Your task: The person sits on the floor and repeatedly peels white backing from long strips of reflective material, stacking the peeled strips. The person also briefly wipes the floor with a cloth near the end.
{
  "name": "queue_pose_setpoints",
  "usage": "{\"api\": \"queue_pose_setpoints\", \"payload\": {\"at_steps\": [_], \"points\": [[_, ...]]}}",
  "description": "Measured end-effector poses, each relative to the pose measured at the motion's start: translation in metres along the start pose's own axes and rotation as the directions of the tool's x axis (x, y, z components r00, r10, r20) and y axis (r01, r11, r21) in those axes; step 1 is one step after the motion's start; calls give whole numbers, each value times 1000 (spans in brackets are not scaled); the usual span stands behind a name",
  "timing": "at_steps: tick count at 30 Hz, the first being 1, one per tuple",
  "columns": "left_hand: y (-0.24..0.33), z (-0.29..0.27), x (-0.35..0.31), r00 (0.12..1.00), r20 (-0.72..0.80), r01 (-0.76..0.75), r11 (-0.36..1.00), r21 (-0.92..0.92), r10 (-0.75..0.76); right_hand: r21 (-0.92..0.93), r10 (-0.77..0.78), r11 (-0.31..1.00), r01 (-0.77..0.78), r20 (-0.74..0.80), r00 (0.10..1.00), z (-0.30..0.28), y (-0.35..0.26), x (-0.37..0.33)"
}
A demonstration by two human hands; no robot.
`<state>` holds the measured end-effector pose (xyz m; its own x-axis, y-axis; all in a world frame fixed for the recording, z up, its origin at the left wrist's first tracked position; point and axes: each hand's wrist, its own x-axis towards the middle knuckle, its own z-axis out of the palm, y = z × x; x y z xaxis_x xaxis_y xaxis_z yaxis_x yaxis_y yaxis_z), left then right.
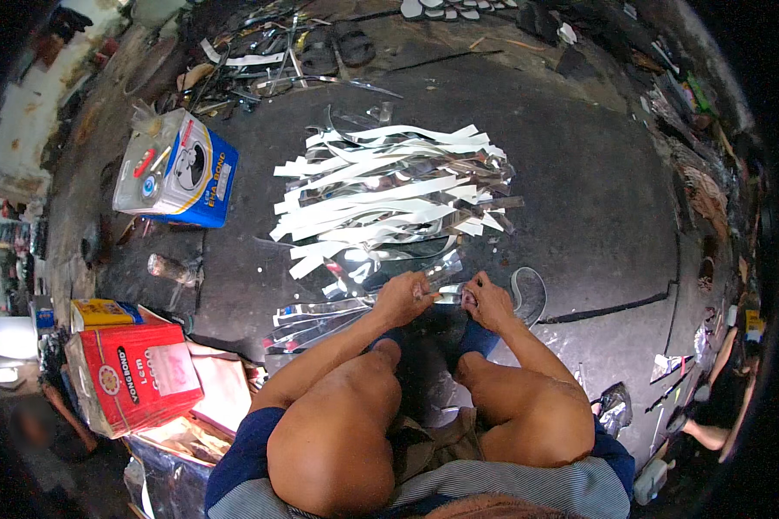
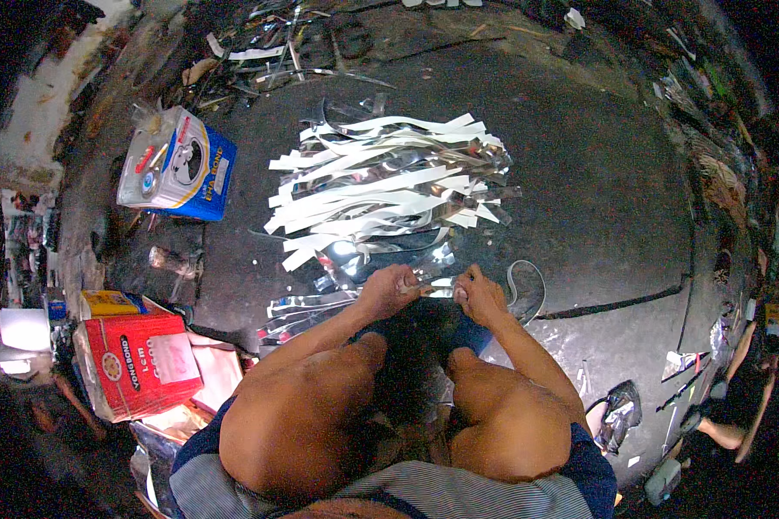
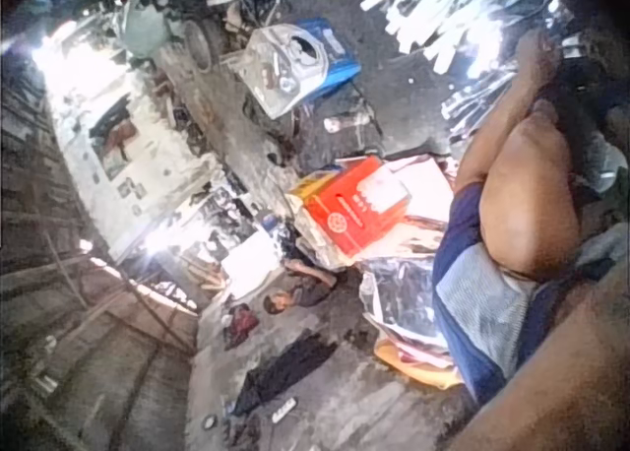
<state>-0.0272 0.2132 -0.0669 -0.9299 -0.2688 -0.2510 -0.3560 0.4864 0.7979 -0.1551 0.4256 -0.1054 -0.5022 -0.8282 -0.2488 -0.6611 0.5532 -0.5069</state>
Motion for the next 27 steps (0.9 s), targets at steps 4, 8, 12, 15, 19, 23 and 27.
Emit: {"api": "queue_pose_setpoints", "payload": {"at_steps": [4, 8, 12, 15, 19, 23, 27], "points": [[3, -4, 13, 987, -111, -114, 992, 48, 119, 46, -69, 996, 73, -91, 993, -12, 22, 8], [49, -37, 17, 978, -199, -99, 986, -136, 71, 641, 126, 767, -26, -110, 986, -71, -30, 41], [108, -79, 18, 968, -230, -171, 929, -327, 97, 799, 220, 600, -39, -118, 968, -143, -94, 59], [119, -87, 30, 901, -392, -363, 819, -444, 186, 940, 165, 340, -19, -40, 985, -167, -128, 59], [129, -99, 30, 940, -310, -267, 872, -409, 143, 991, 98, 132, -34, 21, 995, -178, -138, 51], [148, -99, 19, 984, -164, -153, 759, -632, 61, 998, 52, 52, 30, -33, 998, -169, -146, 50], [144, -100, 13, 958, -223, -283, 734, -618, 182, 996, -71, 53, 69, -65, 995, -169, -148, 49]]}}
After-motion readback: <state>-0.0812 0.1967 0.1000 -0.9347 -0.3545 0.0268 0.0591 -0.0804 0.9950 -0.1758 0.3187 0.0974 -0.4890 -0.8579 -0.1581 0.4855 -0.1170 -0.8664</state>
